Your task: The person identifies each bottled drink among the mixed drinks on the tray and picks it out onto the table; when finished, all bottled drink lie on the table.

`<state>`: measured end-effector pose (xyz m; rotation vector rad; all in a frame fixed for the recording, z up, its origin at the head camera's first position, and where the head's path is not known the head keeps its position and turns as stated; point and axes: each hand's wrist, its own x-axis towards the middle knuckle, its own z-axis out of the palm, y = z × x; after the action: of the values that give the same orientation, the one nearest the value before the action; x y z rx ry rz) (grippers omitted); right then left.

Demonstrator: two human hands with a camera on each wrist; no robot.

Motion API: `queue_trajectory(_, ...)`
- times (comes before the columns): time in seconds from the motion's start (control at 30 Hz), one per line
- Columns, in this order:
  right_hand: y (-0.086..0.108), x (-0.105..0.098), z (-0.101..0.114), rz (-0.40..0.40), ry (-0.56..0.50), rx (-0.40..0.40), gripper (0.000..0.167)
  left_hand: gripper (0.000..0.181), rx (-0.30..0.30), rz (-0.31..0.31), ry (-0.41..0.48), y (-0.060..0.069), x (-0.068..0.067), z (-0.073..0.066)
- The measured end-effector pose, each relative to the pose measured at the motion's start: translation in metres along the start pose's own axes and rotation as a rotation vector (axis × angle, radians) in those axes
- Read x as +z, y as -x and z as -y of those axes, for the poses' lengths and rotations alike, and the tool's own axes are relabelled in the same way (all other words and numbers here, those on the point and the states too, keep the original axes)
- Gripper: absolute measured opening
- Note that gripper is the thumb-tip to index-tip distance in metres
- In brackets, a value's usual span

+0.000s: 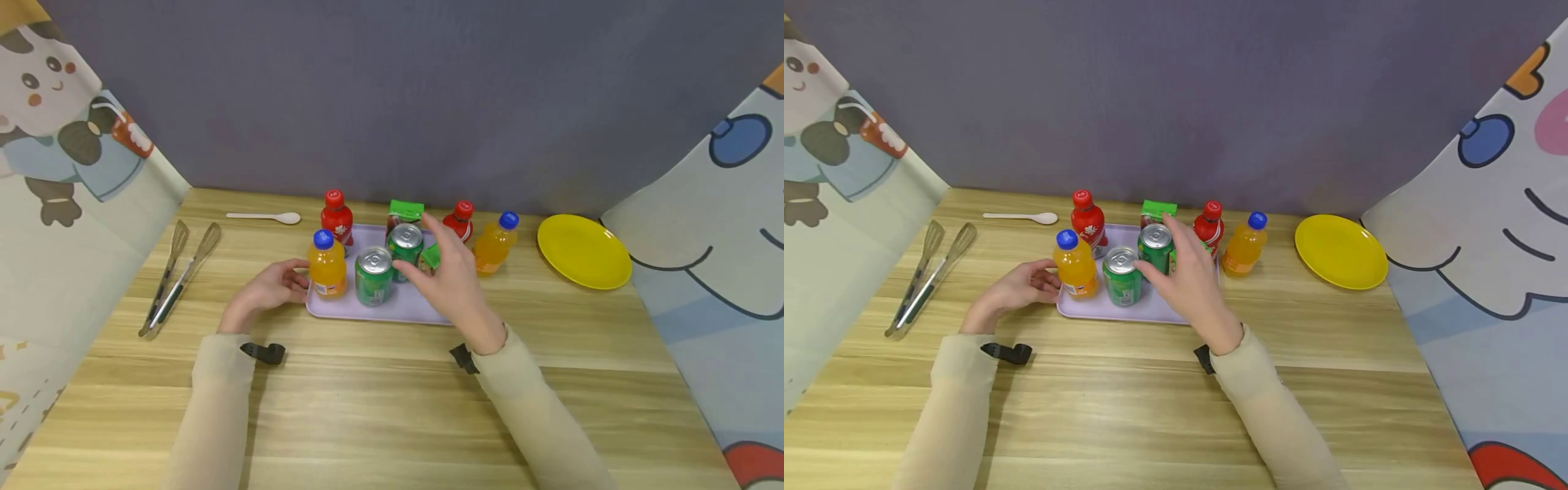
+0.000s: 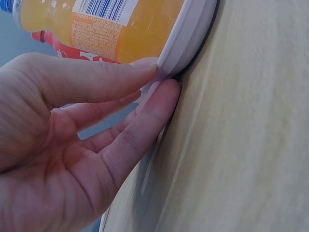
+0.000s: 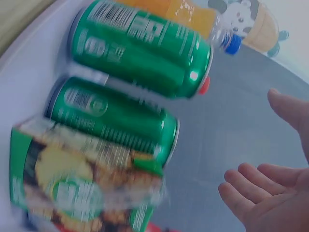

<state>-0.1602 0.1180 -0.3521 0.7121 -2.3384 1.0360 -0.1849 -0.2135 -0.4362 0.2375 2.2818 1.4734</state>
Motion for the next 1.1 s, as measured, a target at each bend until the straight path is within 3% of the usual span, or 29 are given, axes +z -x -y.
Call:
queue_trajectory(0.23,-0.005,0.016,0.015,0.085,-0.014,0.036,0.078,0.069,0.007,0.004,0.000,-0.002,0.000,0.002)
queue_trajectory(0.7,-0.013,0.051,0.037,0.365,0.027,0.085,0.092,0.069,0.013,0.000,0.001,-0.002,0.000,0.004)
queue_trajectory(1.1,-0.028,0.076,0.046,0.459,0.112,0.048,0.089,0.070,0.009,-0.003,0.009,-0.002,0.000,0.004)
